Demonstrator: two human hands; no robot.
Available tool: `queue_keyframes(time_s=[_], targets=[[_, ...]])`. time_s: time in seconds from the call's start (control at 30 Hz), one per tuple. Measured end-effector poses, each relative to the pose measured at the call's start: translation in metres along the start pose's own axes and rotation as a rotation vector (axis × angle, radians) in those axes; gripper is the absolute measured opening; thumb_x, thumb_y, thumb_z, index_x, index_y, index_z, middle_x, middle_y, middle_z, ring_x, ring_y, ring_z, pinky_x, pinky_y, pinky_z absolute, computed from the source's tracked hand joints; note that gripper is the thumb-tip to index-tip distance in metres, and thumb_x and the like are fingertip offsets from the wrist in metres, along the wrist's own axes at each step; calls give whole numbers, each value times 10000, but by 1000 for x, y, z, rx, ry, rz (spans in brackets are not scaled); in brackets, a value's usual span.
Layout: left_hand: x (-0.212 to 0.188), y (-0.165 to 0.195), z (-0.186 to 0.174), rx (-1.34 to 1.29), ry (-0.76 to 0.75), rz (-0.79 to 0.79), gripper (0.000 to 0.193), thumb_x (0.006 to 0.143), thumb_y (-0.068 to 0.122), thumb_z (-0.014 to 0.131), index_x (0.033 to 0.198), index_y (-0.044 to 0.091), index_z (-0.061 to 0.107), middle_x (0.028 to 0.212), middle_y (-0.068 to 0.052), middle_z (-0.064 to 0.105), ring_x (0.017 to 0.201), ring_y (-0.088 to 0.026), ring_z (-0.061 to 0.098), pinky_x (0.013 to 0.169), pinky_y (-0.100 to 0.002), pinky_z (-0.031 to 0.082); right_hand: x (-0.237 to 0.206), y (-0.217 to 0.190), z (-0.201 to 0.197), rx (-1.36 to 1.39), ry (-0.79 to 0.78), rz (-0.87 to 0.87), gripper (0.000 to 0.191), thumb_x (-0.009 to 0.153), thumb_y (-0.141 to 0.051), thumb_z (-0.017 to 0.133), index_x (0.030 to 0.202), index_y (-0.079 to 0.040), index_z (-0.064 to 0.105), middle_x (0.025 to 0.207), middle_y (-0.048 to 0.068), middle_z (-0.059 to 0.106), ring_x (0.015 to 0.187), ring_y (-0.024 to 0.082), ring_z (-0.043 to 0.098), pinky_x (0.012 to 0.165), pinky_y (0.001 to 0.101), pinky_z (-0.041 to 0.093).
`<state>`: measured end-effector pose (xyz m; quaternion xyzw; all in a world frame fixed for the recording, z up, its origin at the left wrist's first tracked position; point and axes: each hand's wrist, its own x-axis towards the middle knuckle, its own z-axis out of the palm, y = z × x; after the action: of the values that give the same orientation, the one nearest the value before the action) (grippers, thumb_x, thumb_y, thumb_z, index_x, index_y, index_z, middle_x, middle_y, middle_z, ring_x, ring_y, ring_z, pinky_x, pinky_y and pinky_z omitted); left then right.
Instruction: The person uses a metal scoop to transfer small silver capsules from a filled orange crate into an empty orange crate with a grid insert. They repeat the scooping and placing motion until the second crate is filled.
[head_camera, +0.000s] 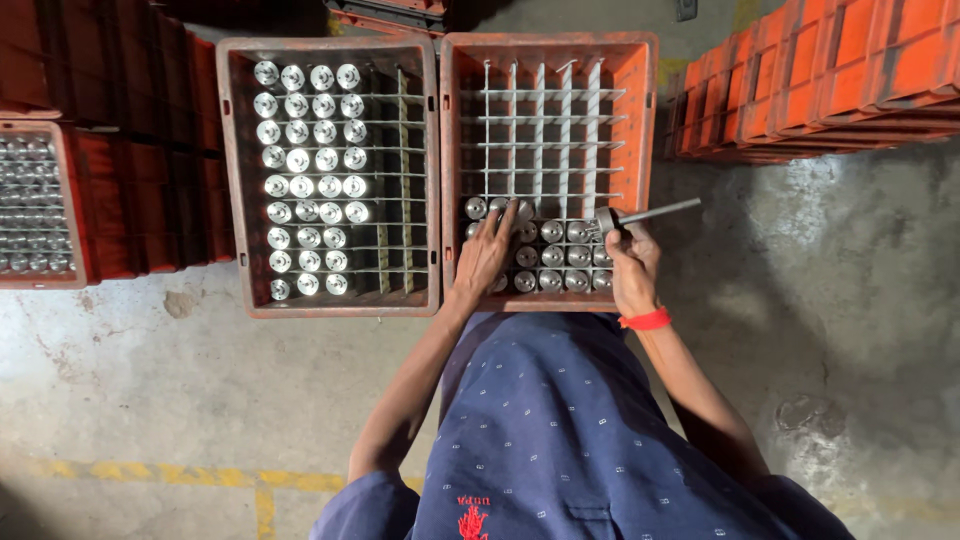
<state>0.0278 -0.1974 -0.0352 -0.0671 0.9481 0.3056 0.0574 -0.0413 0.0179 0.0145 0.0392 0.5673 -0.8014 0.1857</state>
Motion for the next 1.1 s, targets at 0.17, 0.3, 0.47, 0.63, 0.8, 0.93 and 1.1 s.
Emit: queue_keyframes(time_s=[0.17,0.3,0.47,0.63,0.8,0.93,1.1], targets=[[5,-4,7,61,277,305,780,766,-80,579,1514,112,463,1413,-203,576,1114,-389,697,944,-407,577,-12,6,3,-35,47,64,403,964,115,601,1358,30,617,1115,-27,599,933,48,502,876,198,420],[-20,-16,-5,-167,391,179,562,794,-78,634,1331,85,636,1280,-154,665,1051,-362,701,915,-414,571,-21,21,-1,18,41,98,443,921,122,623,1358,64,578,1143,-27,577,953,59,501,880,222,434],[-52,-71,-57,-51,603,-122,329,870,-16,720,1177,101,723,1121,-100,712,1061,-324,670,947,-423,540,-35,27,-13,6,4,123,453,949,102,626,1399,90,580,1228,3,594,1021,79,520,945,227,439],[-50,-136,-86,228,704,-259,463,815,247,827,1218,56,702,1361,-260,539,1292,-458,444,1028,-548,400,-44,31,-9,-82,20,151,428,950,41,642,1372,46,573,1278,22,632,1142,97,571,1016,229,455],[-48,-148,-93,104,590,-248,474,813,305,875,1185,72,698,1353,-194,557,1347,-394,464,1099,-523,382,-52,40,-5,-130,6,171,440,943,36,677,1376,46,593,1255,23,646,1097,95,568,937,244,450],[-73,-142,-105,-339,798,-181,455,811,260,877,1189,71,710,1275,-176,600,1242,-326,572,1058,-457,479,-63,45,-8,-177,22,193,439,967,10,674,1398,46,596,1227,28,645,1086,86,571,955,232,446],[-70,-113,-74,-1831,639,-163,496,826,204,768,1286,87,625,1096,-101,700,999,-207,662,915,-347,538,-65,53,10,-152,24,209,448,950,-15,686,1381,48,583,1198,1,639,1028,71,555,948,235,449]])
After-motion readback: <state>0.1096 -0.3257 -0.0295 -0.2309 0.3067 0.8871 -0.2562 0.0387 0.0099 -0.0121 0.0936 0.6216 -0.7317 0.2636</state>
